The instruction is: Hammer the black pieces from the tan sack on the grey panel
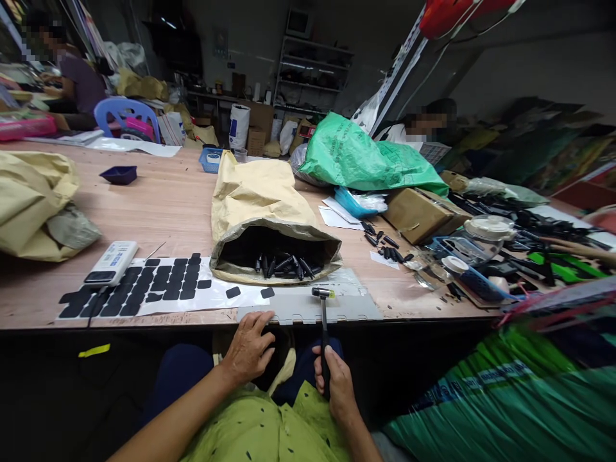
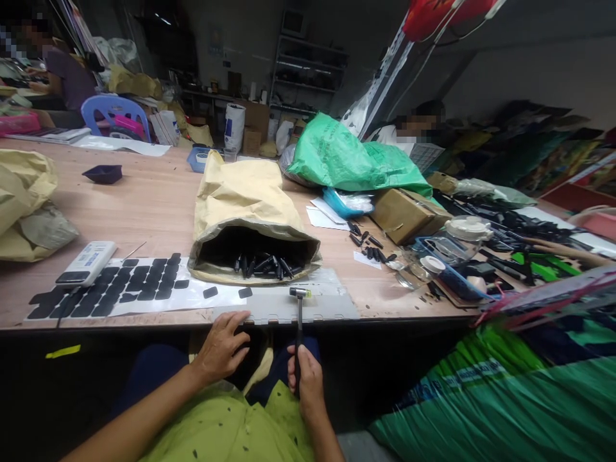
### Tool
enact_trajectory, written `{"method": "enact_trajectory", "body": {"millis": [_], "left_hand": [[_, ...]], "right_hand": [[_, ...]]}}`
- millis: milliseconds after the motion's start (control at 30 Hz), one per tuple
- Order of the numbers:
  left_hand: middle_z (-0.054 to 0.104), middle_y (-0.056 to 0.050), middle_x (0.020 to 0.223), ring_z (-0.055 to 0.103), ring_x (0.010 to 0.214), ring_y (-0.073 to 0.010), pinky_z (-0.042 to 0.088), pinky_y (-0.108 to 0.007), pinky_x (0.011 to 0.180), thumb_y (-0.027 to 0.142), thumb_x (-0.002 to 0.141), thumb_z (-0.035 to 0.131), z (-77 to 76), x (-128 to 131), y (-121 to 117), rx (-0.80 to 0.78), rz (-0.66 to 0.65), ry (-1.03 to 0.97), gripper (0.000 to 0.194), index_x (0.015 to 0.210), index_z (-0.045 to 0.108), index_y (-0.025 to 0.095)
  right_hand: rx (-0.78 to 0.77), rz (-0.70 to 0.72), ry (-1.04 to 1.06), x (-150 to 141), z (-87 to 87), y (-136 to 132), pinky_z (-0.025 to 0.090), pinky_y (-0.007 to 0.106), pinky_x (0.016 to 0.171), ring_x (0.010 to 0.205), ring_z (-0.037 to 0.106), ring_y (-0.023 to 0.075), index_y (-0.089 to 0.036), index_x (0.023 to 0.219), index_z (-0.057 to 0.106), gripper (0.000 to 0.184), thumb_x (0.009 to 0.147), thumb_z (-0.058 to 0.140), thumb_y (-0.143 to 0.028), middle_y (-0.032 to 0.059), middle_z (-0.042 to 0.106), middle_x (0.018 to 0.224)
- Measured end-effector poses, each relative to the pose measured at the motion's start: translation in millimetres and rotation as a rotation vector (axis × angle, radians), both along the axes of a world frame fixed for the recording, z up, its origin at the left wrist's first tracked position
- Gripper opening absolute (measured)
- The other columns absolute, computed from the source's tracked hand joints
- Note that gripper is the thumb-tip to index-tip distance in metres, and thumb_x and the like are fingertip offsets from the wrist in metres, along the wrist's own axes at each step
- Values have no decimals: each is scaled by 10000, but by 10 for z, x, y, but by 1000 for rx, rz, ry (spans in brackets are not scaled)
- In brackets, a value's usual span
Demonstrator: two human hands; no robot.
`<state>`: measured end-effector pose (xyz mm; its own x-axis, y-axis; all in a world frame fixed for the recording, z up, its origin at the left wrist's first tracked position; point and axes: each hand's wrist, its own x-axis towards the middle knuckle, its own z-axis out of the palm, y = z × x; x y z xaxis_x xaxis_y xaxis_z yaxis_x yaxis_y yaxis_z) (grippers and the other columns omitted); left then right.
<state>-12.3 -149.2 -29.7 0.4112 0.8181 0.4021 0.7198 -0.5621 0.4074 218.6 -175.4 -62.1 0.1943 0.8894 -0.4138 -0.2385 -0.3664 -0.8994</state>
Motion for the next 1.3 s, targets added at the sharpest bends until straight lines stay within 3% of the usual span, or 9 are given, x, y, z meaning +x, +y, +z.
{"method": "enact_trajectory", "body": {"millis": [133,267,400,567,767,1000,1133,1233,1300], "left_hand": [[612,-82,1172,526,1076,-261,438,-439,942,241,799,634,152,64,113,-69,86,-87,127,923,641,212],[634,-33,858,587,822,-188,470,-310,735,287,838,583,392,82,530,-204,358,-257,134,942,612,207],[636,-22,802,615,795,-198,437,-284,679,418,812,627,553,21,1042,-353,665,-285,293,1009,597,203],[689,-95,943,632,938,-271,440,-321,726,537,771,652,575,-45,1376,-486,764,-196,429,1015,605,187],[713,-73,878,646,890,-255,435,-302,690,456,815,598,575,-125,1367,-535,773,-202,258,852,647,205],[679,-19,744,627,742,-189,437,-277,674,362,800,604,555,-260,1020,-432,770,-323,171,819,656,200],[672,-12,864,615,775,-148,459,-247,706,284,803,624,476,-164,815,-262,462,-367,128,894,648,198],[653,-3,907,603,764,-134,461,-243,701,251,805,629,433,-56,771,-306,244,-274,121,917,648,209],[648,4,916,606,794,-138,456,-247,718,244,802,636,417,-6,782,-341,199,-195,113,910,655,218]], "right_hand": [[-9,2,-6,-11,22,3,266,173,292,325,361,47,-166,846,619,614,654,657,-748,-68,493,503],[-8,-3,-2,-12,21,4,263,173,294,328,359,47,-163,846,619,619,649,661,-747,-67,495,503],[3,-7,6,-7,3,-1,260,169,300,336,361,48,-167,850,617,591,664,667,-725,-67,493,508],[-1,-7,9,-2,-19,-6,268,167,302,340,364,48,-173,857,616,569,689,653,-716,-67,492,516],[12,0,13,-8,-9,-8,263,166,305,341,365,48,-172,860,613,550,709,650,-699,-68,493,514],[12,-6,17,-17,10,-4,254,171,302,334,363,52,-172,849,610,554,696,654,-703,-71,493,511],[20,-2,16,-23,29,-9,256,174,305,337,369,54,-174,851,610,536,710,651,-689,-68,499,519],[19,1,11,-24,36,-11,262,175,305,337,369,54,-173,851,611,539,712,645,-692,-68,495,517],[19,2,4,-20,28,-12,262,174,304,337,365,53,-172,851,612,547,713,638,-700,-69,491,515]]}}
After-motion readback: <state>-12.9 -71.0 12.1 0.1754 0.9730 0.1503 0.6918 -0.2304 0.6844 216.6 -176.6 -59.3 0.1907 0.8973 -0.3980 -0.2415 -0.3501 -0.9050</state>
